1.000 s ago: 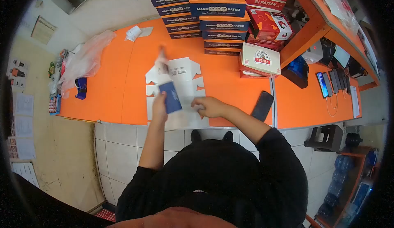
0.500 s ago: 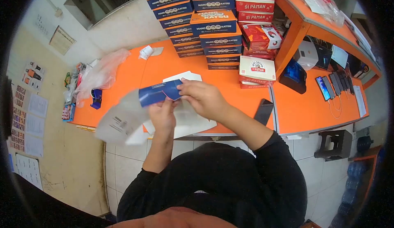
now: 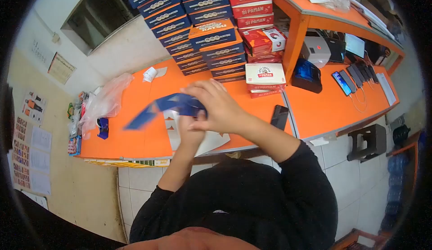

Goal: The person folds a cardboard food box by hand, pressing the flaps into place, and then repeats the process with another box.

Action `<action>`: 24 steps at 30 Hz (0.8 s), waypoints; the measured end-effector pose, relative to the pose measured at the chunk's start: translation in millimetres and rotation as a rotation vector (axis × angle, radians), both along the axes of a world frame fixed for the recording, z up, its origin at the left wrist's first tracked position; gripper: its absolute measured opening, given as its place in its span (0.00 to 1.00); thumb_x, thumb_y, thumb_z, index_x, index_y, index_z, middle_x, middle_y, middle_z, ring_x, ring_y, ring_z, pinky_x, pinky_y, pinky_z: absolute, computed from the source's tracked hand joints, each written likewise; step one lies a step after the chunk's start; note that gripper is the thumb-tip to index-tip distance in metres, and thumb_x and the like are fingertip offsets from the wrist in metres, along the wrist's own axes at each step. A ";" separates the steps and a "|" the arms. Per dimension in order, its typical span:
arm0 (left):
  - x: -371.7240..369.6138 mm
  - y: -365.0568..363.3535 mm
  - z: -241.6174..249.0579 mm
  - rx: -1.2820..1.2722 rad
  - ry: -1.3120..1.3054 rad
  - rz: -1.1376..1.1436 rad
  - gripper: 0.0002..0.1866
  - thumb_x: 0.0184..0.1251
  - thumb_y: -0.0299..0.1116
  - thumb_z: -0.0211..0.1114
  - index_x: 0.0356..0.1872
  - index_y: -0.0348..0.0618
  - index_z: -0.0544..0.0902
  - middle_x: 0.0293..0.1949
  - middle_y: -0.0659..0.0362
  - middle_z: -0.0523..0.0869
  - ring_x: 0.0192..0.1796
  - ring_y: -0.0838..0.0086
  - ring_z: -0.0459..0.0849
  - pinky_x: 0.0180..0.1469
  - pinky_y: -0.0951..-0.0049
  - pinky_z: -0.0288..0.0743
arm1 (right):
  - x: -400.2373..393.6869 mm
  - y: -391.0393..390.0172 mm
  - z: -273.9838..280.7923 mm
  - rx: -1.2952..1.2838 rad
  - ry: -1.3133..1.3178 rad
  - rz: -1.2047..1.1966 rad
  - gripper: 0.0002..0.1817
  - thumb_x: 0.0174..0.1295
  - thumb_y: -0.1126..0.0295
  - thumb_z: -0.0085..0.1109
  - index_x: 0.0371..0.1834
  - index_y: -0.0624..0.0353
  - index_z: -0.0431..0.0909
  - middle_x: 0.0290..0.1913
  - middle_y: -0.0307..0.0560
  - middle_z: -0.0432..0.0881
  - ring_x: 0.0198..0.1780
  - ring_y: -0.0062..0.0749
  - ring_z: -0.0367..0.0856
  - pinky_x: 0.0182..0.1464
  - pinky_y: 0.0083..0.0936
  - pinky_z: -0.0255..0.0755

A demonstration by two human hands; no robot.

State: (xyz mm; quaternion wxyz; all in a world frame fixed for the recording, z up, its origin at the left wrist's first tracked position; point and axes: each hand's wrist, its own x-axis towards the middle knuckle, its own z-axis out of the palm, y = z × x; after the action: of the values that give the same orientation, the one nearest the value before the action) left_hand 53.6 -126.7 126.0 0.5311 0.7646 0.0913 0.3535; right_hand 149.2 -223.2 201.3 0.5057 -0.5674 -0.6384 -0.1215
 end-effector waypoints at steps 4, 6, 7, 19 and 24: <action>10.2 -24.3 -0.4 0.313 -0.021 0.090 0.13 0.64 0.30 0.57 0.46 0.34 0.71 0.38 0.50 0.81 0.34 0.70 0.81 0.31 0.71 0.76 | 5.6 -5.1 -11.6 0.115 -0.097 -0.134 0.14 0.44 0.71 0.66 0.36 0.58 0.80 0.30 0.44 0.77 0.35 0.44 0.75 0.45 0.34 0.69; -8.3 -17.6 36.1 -0.328 0.344 -0.173 0.22 0.65 0.28 0.56 0.57 0.34 0.62 0.36 0.55 0.78 0.41 0.76 0.78 0.41 0.75 0.73 | 15.5 -11.9 -13.9 0.075 -0.262 -0.063 0.10 0.45 0.75 0.64 0.34 0.59 0.80 0.27 0.42 0.78 0.31 0.42 0.77 0.38 0.29 0.72; -23.5 -14.8 46.3 -0.280 0.416 -0.298 0.22 0.65 0.28 0.56 0.57 0.34 0.62 0.36 0.55 0.78 0.41 0.76 0.78 0.42 0.75 0.73 | 15.4 -11.1 -19.0 0.072 -0.263 -0.063 0.10 0.45 0.75 0.64 0.34 0.59 0.80 0.27 0.42 0.78 0.31 0.42 0.77 0.38 0.29 0.72; -31.5 -11.2 29.2 -0.320 0.247 -0.318 0.23 0.66 0.30 0.56 0.59 0.34 0.61 0.37 0.55 0.78 0.41 0.75 0.78 0.43 0.75 0.73 | 6.7 -22.1 -27.6 -0.158 0.491 0.048 0.07 0.50 0.74 0.64 0.31 0.63 0.78 0.29 0.48 0.79 0.31 0.31 0.81 0.32 0.25 0.73; -13.0 -8.7 23.3 -0.341 0.135 -0.158 0.24 0.66 0.30 0.57 0.59 0.34 0.60 0.37 0.56 0.78 0.41 0.75 0.79 0.44 0.75 0.73 | 19.0 -14.7 -35.8 -0.162 0.440 -0.002 0.06 0.51 0.74 0.63 0.33 0.60 0.79 0.30 0.48 0.78 0.35 0.34 0.80 0.36 0.27 0.73</action>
State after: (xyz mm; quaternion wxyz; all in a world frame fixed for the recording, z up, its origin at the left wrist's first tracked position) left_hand 40.6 -135.4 149.3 0.6716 0.6904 0.1251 0.2380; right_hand 168.2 -237.9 165.5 0.5854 -0.6194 -0.5201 0.0561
